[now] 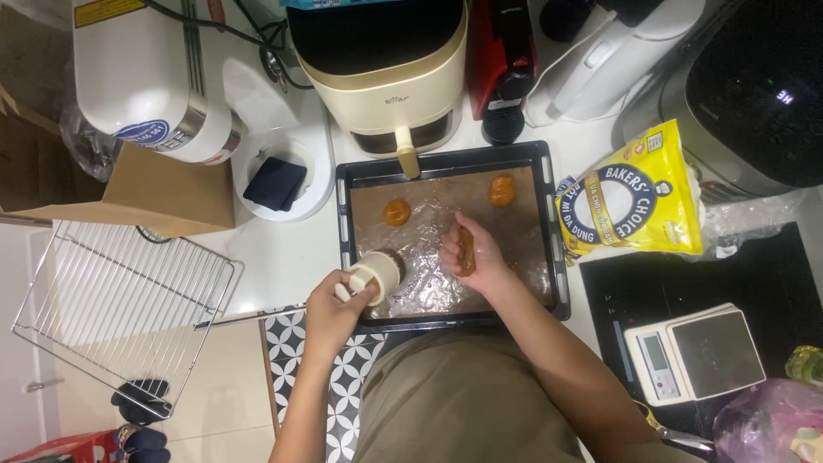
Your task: Preparing and molding pastries on a baking tray.
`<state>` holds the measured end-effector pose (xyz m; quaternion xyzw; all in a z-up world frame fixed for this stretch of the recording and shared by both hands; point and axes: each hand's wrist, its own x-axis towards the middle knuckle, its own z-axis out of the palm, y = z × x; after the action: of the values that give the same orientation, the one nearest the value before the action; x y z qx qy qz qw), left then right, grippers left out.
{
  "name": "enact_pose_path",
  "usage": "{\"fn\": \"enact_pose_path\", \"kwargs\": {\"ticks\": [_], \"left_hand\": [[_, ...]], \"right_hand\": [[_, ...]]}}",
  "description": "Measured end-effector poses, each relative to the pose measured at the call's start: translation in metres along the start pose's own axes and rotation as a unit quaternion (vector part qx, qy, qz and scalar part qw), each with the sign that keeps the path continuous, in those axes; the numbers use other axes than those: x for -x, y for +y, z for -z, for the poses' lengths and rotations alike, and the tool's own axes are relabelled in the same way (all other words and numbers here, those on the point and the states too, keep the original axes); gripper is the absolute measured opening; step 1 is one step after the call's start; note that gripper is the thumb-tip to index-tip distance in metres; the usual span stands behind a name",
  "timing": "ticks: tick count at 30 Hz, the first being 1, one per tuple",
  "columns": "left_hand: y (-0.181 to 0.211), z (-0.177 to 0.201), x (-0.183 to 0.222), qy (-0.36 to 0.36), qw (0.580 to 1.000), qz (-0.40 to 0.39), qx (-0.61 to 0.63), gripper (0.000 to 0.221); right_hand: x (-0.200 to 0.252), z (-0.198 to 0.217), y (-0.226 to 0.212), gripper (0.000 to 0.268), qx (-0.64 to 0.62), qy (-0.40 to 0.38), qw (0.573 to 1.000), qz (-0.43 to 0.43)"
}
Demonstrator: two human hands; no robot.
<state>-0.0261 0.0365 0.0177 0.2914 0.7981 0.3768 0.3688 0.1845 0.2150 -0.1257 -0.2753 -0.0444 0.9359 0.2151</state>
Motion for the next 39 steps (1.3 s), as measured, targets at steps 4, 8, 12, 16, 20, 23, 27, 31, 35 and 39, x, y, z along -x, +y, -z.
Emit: {"fn": "enact_pose_path", "kwargs": {"ticks": [4,8,12,16,20,23,27,31,35,39], "left_hand": [[0.001,0.006,-0.008,0.088,0.988,-0.062,-0.112,0.031],[-0.032,0.016,-0.046,0.175,0.943,-0.156,-0.235,0.038],[-0.033,0.032,-0.075,0.172,0.945,-0.100,-0.260,0.040],[-0.046,0.040,-0.093,0.201,0.935,-0.084,-0.279,0.043],[-0.034,0.032,-0.088,0.281,0.845,-0.137,-0.433,0.054],[0.002,0.013,-0.055,0.301,0.807,-0.259,-0.438,0.051],[0.051,-0.034,0.002,-0.069,0.985,-0.155,0.043,0.045],[0.070,-0.051,0.023,-0.154,0.947,-0.145,0.242,0.049],[0.074,-0.044,0.028,-0.240,0.899,-0.143,0.337,0.048],[0.091,-0.044,0.048,-0.215,0.934,-0.172,0.227,0.049]], "right_hand": [[0.029,-0.057,-0.011,0.037,-0.010,-0.015,1.000,0.008],[0.046,-0.052,-0.009,0.067,0.160,-0.036,0.986,0.036],[0.048,-0.055,-0.005,0.064,-0.031,-0.210,0.977,-0.011],[0.060,-0.065,-0.007,0.072,-0.039,-0.079,0.995,0.036],[0.051,-0.016,0.000,0.039,-0.011,-0.162,0.983,0.084],[0.056,-0.033,0.006,0.026,0.019,-0.200,0.971,0.128],[0.084,-0.104,0.011,0.020,0.211,-0.031,0.945,0.248],[0.111,-0.142,0.003,0.039,0.268,-0.041,0.931,0.246],[0.122,-0.132,0.000,0.042,0.216,-0.077,0.937,0.261],[0.127,-0.161,0.009,0.047,0.191,-0.242,0.923,0.229]]}}
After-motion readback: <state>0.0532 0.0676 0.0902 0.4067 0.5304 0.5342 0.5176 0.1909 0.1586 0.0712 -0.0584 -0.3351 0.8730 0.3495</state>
